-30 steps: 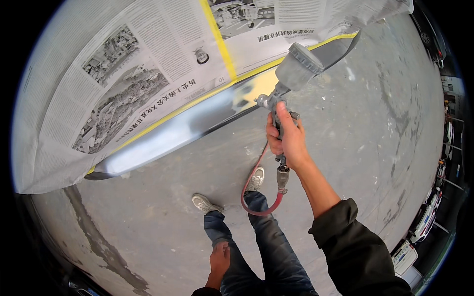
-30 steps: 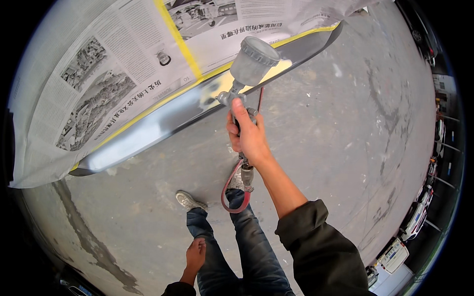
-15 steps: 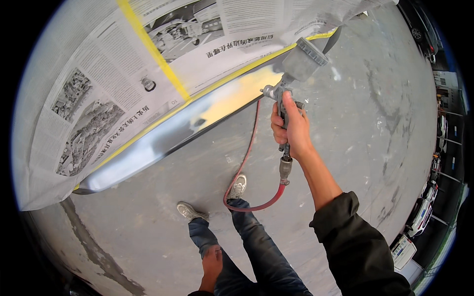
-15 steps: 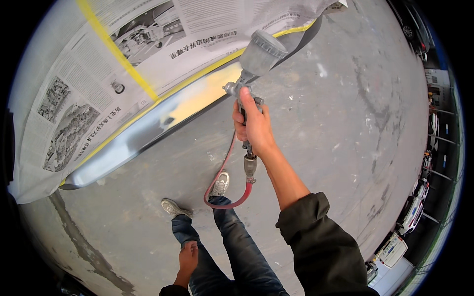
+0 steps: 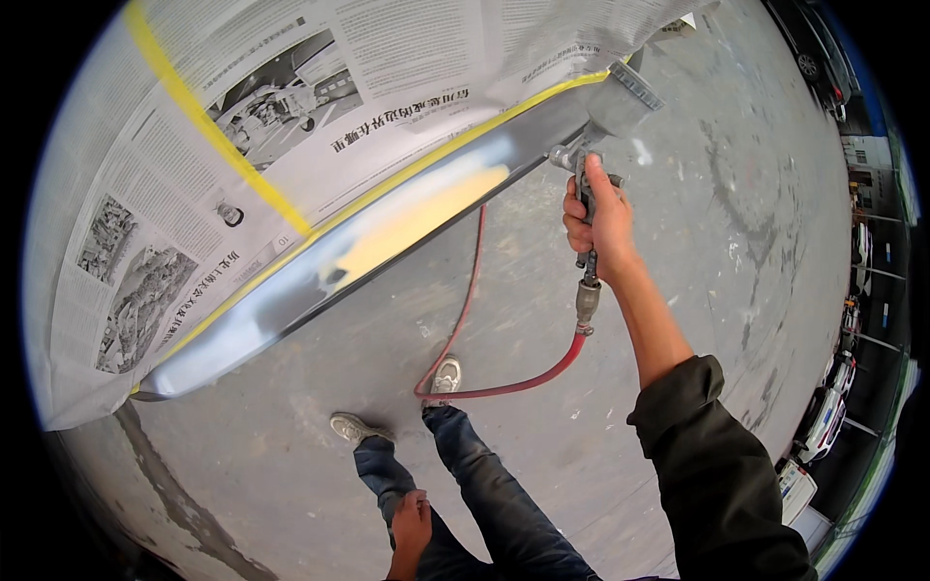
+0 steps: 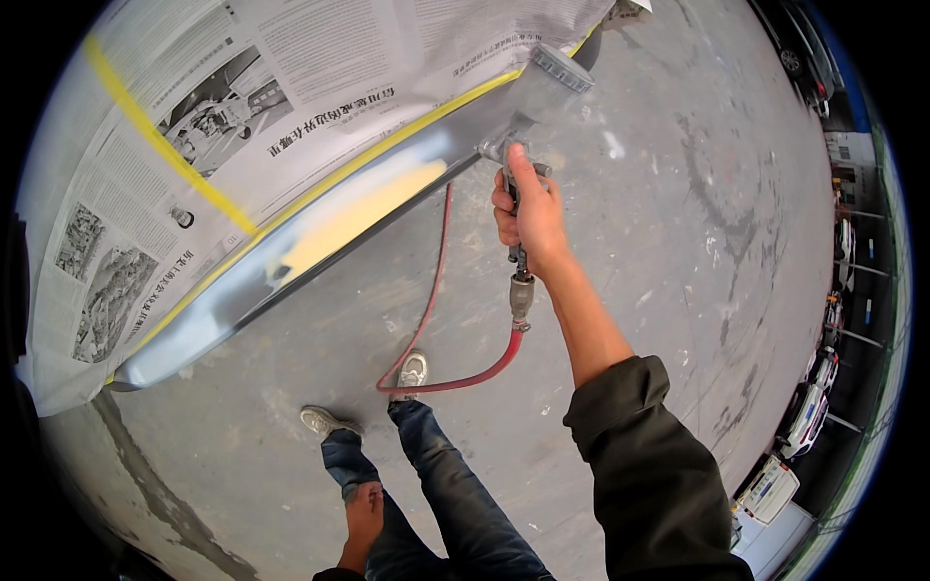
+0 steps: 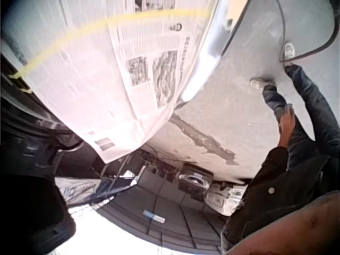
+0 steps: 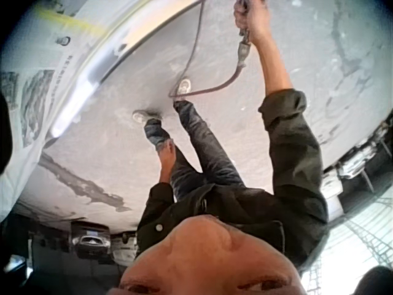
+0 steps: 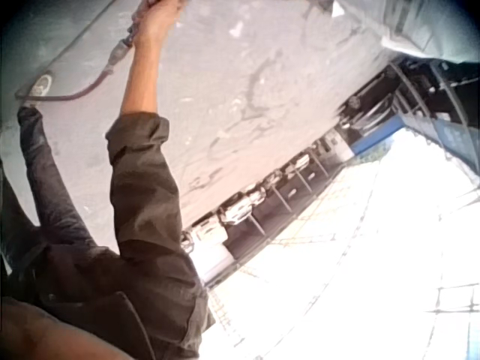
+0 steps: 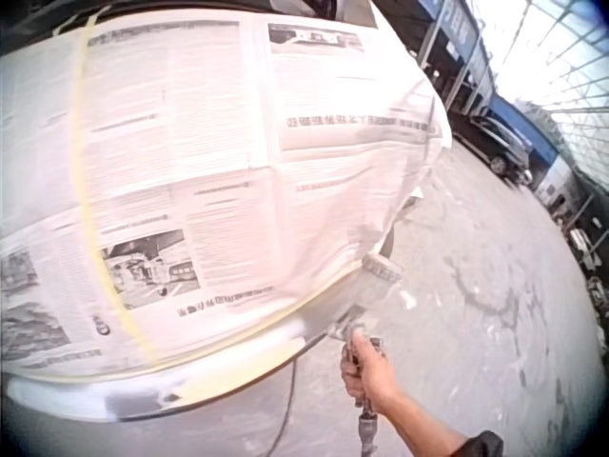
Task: The person uses a spray gun to apply paint to a car bumper that is masked with newspaper and tape. They move the spray gun in steady passes across the surface to cover it evenly.
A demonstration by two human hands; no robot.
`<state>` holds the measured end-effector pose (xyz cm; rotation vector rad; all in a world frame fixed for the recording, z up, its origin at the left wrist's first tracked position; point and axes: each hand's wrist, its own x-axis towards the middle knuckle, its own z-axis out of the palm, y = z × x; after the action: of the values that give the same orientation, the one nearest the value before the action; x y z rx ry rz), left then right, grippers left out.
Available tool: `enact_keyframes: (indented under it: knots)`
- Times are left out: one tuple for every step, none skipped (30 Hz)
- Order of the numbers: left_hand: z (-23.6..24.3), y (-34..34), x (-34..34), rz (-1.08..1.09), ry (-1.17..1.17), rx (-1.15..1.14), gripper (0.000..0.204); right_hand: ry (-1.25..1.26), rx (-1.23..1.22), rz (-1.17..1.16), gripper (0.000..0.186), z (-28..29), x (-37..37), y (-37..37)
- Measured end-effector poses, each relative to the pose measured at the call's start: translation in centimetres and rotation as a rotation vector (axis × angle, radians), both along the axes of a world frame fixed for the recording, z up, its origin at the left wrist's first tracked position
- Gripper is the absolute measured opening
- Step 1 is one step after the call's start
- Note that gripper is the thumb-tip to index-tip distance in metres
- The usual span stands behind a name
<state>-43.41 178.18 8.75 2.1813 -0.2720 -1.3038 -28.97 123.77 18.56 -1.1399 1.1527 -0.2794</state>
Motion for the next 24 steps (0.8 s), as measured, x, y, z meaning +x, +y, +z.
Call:
enact_keyframes:
  knots:
    - [0.0, -0.3, -0.1, 0.0, 0.004, 0.0, 0.017, 0.006, -0.011, -0.005, 0.049, 0.1, -0.2, -0.6]
    - [-0.1, -0.4, -0.2, 0.003, 0.005, -0.004, 0.017, 0.012, -0.022, -0.01, 0.048, 0.2, -0.4, -1.1]
    - [-0.2, -0.5, -0.3, 0.007, 0.007, -0.008, 0.017, 0.026, -0.032, -0.01, 0.048, 0.4, -0.6, -1.6]
    - [-0.1, -0.7, -0.3, 0.014, 0.007, -0.009, 0.017, 0.017, -0.04, -0.016, 0.048, 0.3, -0.8, -2.0]
    - [0.0, -0.9, -0.3, 0.017, 0.009, -0.009, 0.017, 0.009, -0.047, -0.021, 0.049, 0.3, -0.9, -2.4]
    - [0.2, -1.0, -0.2, 0.021, 0.011, -0.008, 0.017, 0.001, -0.055, -0.026, 0.049, 0.3, -0.9, -2.8]
    - [0.5, -1.1, 0.0, 0.024, 0.015, -0.007, 0.017, 0.031, -0.077, -0.023, 0.049, 0.3, -0.9, -3.1]
    - [0.6, -1.1, 0.1, 0.014, 0.021, -0.002, 0.017, 0.04, -0.109, -0.038, 0.048, 0.4, -1.1, -3.3]
    - [0.7, -1.0, 0.3, 0.004, 0.026, 0.004, 0.018, 0.049, -0.141, -0.053, 0.048, 0.4, -1.1, -3.4]
    - [0.8, -0.8, 0.4, -0.005, 0.028, 0.011, 0.019, 0.055, -0.17, -0.068, 0.048, 0.4, -1.1, -3.4]
    - [0.7, -0.5, 0.4, -0.002, 0.028, 0.01, 0.018, 0.059, -0.176, -0.061, 0.048, 0.5, -1.1, -3.1]
    - [0.6, -0.1, 0.4, 0.0, 0.029, 0.008, 0.017, 0.06, -0.162, -0.057, 0.048, 0.4, -1.0, -2.5]
    - [0.5, 0.2, 0.4, 0.004, 0.028, 0.007, 0.017, 0.06, -0.147, -0.053, 0.048, 0.4, -0.6, -1.6]
    - [0.4, 0.4, 0.4, -0.003, 0.019, 0.006, 0.017, 0.06, -0.132, -0.048, 0.048, 0.5, -0.3, -0.6]
    - [0.2, 0.7, 0.4, -0.009, 0.009, 0.006, 0.017, 0.049, -0.105, -0.04, 0.048, 0.5, 0.1, 0.2]
    - [0.2, 0.8, 0.5, -0.015, 0.0, 0.006, 0.017, 0.037, -0.077, -0.031, 0.048, 0.6, 0.4, 1.1]
    - [0.2, 1.0, 0.6, -0.009, -0.004, -0.005, 0.017, 0.026, -0.049, -0.023, 0.049, 0.6, 0.7, 2.0]
    - [0.2, 1.2, 0.7, -0.002, -0.007, -0.017, 0.017, 0.033, -0.03, -0.002, 0.049, 0.5, 0.9, 2.9]
    - [0.1, 1.2, 0.9, 0.004, -0.011, -0.031, 0.017, 0.04, -0.014, 0.019, 0.049, 0.3, 1.2, 3.9]
    - [0.2, 1.4, 1.1, 0.021, -0.001, -0.034, 0.017, 0.047, 0.002, 0.04, 0.049, 0.2, 1.5, 4.9]
    - [0.2, 1.6, 1.2, 0.039, 0.009, -0.037, 0.017, 0.038, 0.016, 0.051, 0.05, 0.2, 2.0, 6.0]
    - [0.3, 1.9, 1.3, 0.059, 0.02, -0.04, 0.017, 0.03, 0.028, 0.067, 0.05, 0.1, 2.4, 7.2]
    - [0.3, 2.2, 1.3, 0.062, 0.017, -0.036, 0.017, 0.022, 0.04, 0.083, 0.05, -0.1, 2.9, 8.4]
    - [0.4, 2.7, 1.3, 0.066, 0.013, -0.032, 0.017, 0.014, 0.053, 0.1, 0.051, -0.2, 3.3, 9.5]
